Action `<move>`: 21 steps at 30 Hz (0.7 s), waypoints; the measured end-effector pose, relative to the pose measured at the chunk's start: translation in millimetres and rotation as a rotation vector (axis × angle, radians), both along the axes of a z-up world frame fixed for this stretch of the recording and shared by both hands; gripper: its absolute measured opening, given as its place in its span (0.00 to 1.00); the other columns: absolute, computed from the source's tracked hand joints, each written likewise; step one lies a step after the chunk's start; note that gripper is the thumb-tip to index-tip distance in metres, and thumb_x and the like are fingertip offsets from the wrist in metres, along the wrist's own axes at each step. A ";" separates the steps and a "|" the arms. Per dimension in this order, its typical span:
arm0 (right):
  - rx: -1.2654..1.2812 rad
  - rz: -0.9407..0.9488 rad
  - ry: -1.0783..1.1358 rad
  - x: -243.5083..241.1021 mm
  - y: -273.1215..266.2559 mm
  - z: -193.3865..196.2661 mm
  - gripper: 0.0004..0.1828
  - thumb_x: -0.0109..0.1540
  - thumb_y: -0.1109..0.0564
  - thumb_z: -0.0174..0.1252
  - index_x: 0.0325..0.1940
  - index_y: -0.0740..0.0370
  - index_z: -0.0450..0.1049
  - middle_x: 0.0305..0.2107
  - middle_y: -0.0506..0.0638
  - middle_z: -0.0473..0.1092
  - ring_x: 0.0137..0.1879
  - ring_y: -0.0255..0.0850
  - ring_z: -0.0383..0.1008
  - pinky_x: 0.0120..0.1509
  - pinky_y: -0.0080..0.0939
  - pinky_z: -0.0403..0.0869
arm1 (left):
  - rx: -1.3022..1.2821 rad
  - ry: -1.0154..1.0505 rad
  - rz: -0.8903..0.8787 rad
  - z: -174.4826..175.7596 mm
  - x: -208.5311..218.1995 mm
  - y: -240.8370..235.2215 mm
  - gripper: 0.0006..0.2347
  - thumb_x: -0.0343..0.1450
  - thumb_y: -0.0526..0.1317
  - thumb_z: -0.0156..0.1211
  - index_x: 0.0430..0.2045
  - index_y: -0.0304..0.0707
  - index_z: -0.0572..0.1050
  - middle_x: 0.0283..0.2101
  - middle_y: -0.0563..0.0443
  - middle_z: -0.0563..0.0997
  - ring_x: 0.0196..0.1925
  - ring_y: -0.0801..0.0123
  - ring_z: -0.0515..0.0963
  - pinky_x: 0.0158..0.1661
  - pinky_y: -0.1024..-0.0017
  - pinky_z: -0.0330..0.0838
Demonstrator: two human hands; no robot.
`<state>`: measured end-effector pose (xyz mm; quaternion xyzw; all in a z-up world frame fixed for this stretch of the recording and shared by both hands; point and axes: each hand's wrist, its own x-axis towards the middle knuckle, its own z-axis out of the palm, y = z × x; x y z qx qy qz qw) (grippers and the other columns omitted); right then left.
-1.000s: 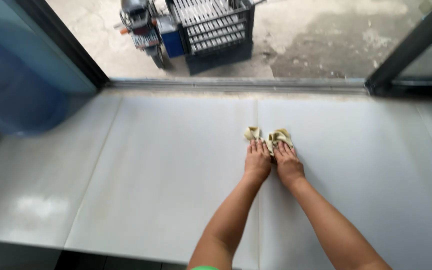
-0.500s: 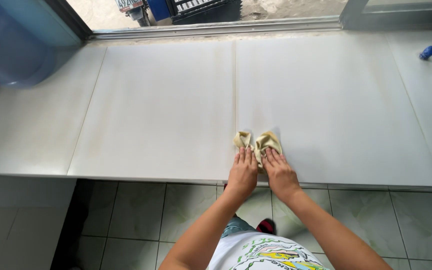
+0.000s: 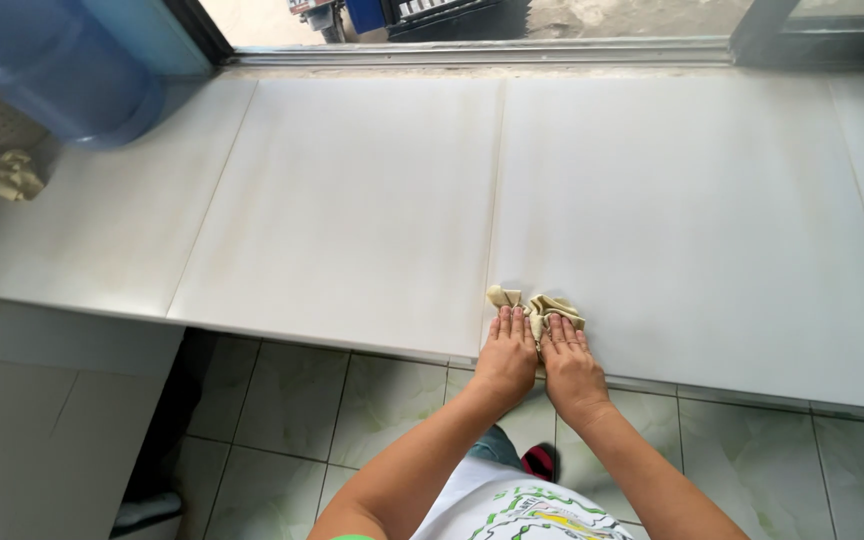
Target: Wiping down a white tiled ledge or countertop using a cloth.
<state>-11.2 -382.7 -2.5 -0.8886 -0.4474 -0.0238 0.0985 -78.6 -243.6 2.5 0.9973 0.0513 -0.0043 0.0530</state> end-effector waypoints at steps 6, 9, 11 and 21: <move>-0.020 -0.030 0.037 70.6 42.1 1.7 0.28 0.63 0.61 0.46 0.69 0.66 0.64 0.70 0.63 0.57 0.77 0.54 0.55 0.79 0.54 0.55 | -0.050 -0.007 0.004 4.9 69.1 37.4 0.27 0.70 0.35 0.48 0.65 0.16 0.59 0.71 0.21 0.58 0.75 0.35 0.54 0.71 0.49 0.47; -0.036 -0.044 0.022 117.1 68.7 -3.3 0.28 0.63 0.62 0.45 0.70 0.66 0.64 0.70 0.63 0.57 0.77 0.53 0.55 0.79 0.55 0.55 | -0.053 -0.012 0.017 1.3 117.7 61.6 0.27 0.70 0.35 0.48 0.65 0.16 0.59 0.71 0.22 0.58 0.75 0.35 0.54 0.71 0.49 0.47; -0.047 -0.051 0.007 152.3 89.2 -3.1 0.29 0.63 0.62 0.45 0.70 0.65 0.64 0.70 0.63 0.57 0.77 0.53 0.55 0.79 0.54 0.55 | -0.052 -0.011 0.025 -0.2 153.8 80.4 0.27 0.70 0.35 0.47 0.65 0.16 0.59 0.71 0.22 0.58 0.75 0.35 0.54 0.71 0.49 0.47; -0.129 -0.141 0.029 343.2 201.4 -12.0 0.28 0.67 0.62 0.43 0.73 0.59 0.61 0.73 0.59 0.53 0.78 0.51 0.53 0.81 0.50 0.54 | -0.049 0.049 0.092 -0.8 351.2 182.0 0.28 0.73 0.40 0.48 0.67 0.19 0.55 0.73 0.25 0.55 0.77 0.37 0.51 0.72 0.50 0.45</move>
